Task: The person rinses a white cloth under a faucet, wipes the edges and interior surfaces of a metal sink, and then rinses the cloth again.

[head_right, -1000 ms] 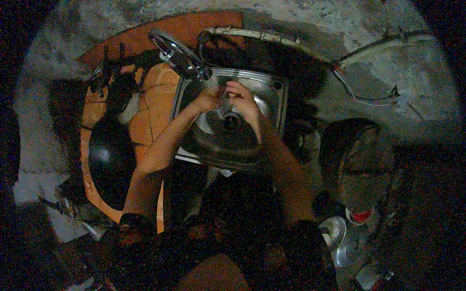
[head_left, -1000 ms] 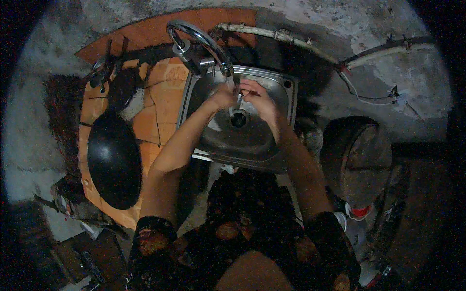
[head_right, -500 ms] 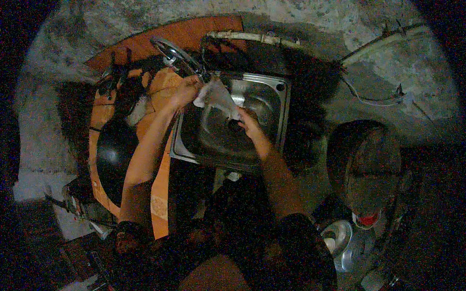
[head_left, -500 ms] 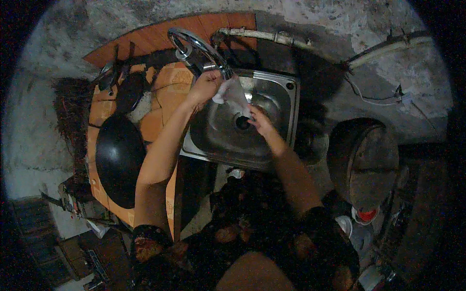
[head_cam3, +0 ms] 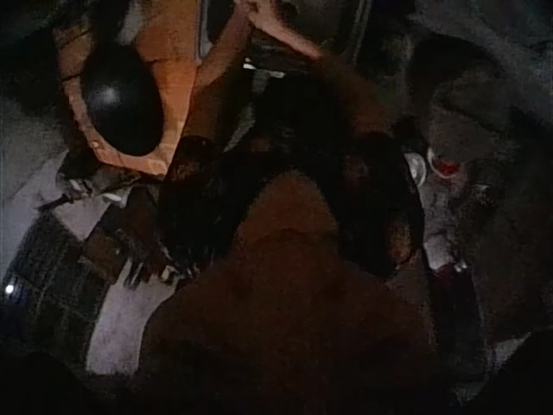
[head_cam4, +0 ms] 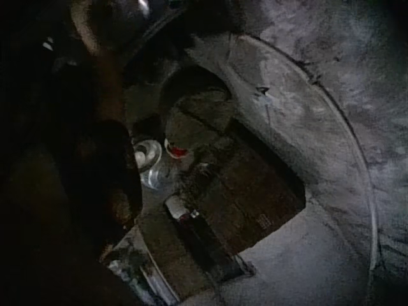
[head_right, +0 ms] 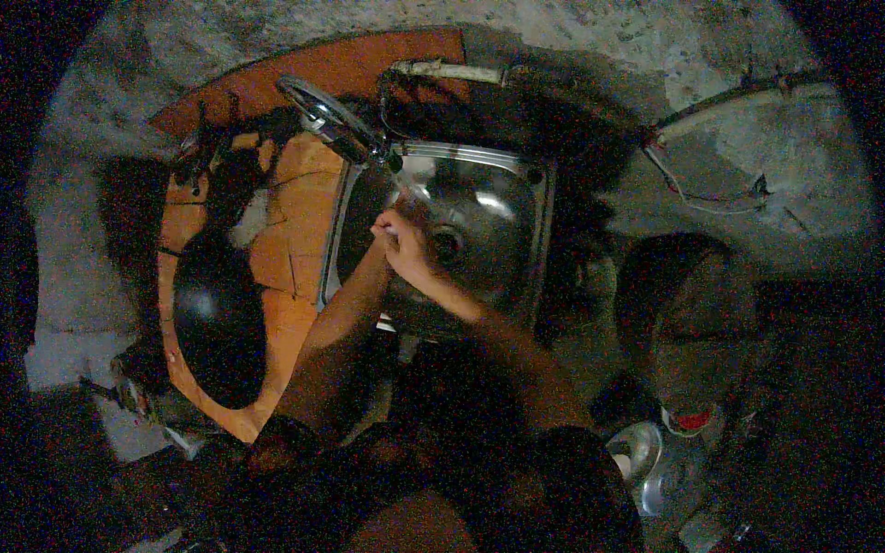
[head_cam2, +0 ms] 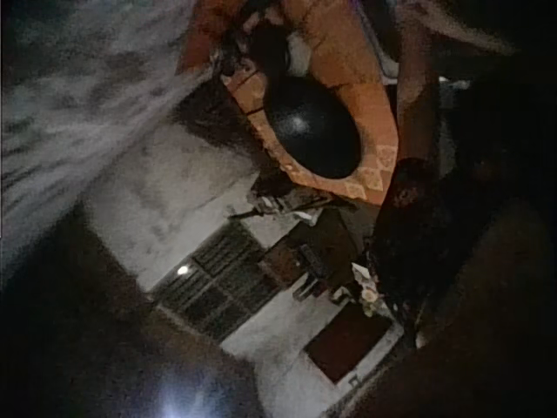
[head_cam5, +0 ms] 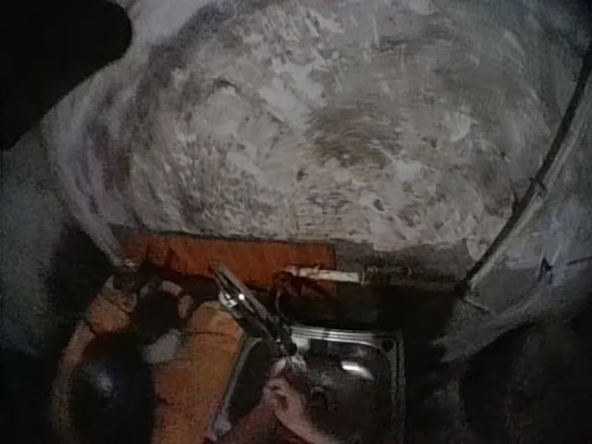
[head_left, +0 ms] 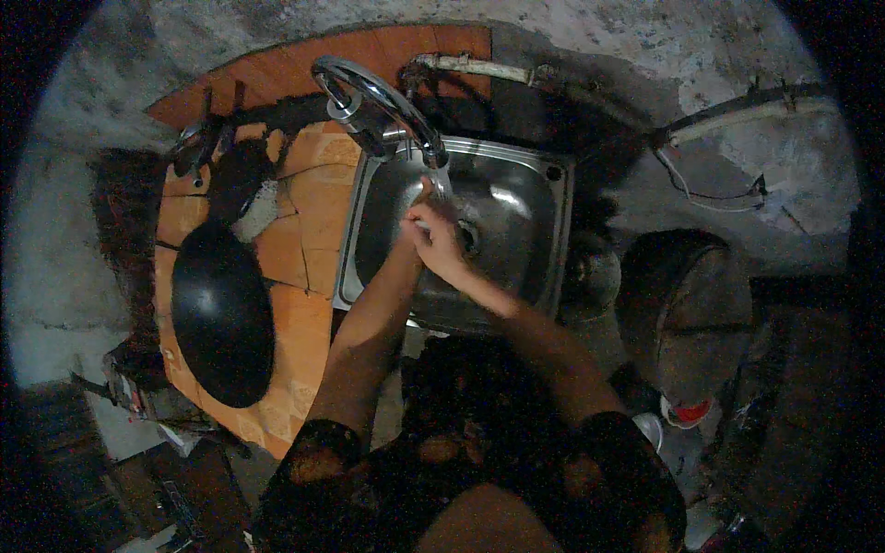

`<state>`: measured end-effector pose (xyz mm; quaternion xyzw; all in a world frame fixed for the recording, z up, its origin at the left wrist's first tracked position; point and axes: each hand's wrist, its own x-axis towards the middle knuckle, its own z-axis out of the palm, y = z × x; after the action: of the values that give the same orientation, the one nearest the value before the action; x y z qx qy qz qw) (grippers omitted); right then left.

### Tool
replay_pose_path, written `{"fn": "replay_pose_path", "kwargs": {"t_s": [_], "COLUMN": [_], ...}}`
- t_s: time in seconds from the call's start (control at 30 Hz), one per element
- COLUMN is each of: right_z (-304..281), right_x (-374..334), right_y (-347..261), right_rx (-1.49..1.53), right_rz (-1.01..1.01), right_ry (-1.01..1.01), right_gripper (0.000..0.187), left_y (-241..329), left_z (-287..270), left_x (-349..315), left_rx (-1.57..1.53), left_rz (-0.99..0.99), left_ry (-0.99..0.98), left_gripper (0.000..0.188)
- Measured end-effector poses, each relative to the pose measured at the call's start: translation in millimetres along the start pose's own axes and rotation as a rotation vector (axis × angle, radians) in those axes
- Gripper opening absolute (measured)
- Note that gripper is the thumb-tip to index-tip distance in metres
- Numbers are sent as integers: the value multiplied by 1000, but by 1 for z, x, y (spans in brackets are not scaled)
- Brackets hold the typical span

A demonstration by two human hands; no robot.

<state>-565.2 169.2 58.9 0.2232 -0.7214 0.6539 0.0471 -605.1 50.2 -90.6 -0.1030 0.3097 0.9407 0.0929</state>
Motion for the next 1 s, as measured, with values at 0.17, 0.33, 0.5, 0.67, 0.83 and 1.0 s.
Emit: {"fn": "replay_pose_path", "kwargs": {"t_s": [0.17, 0.33, 0.5, 0.67, 0.83, 1.0], "right_z": [-48, -35, -69, -127, -147, -110], "right_x": [33, 21, 29, 31, 36, 46], "right_y": [91, 93, 99, 90, 85, 55], "right_rx": [-416, -329, 43, 300, -242, 589], "right_rz": [277, 368, 516, 475, -64, 471], "right_ry": [223, 198, -199, -356, -591, -511], "right_gripper": [24, 29, 34, 39, 46, 37], "left_y": [-30, -12, 46, 124, 109, 68], "left_z": [86, 64, 2, 79, 65, 30], "left_x": [25, 44, 27, -16, -21, -19], "left_rx": [276, 610, 1316, 1267, 1245, 68], "left_rz": [-37, -85, 276, -77, 4, -154], "left_ry": [436, 336, 86, -124, 59, 288], "left_gripper": [34, 35, 26, 10, 13, 27]}}
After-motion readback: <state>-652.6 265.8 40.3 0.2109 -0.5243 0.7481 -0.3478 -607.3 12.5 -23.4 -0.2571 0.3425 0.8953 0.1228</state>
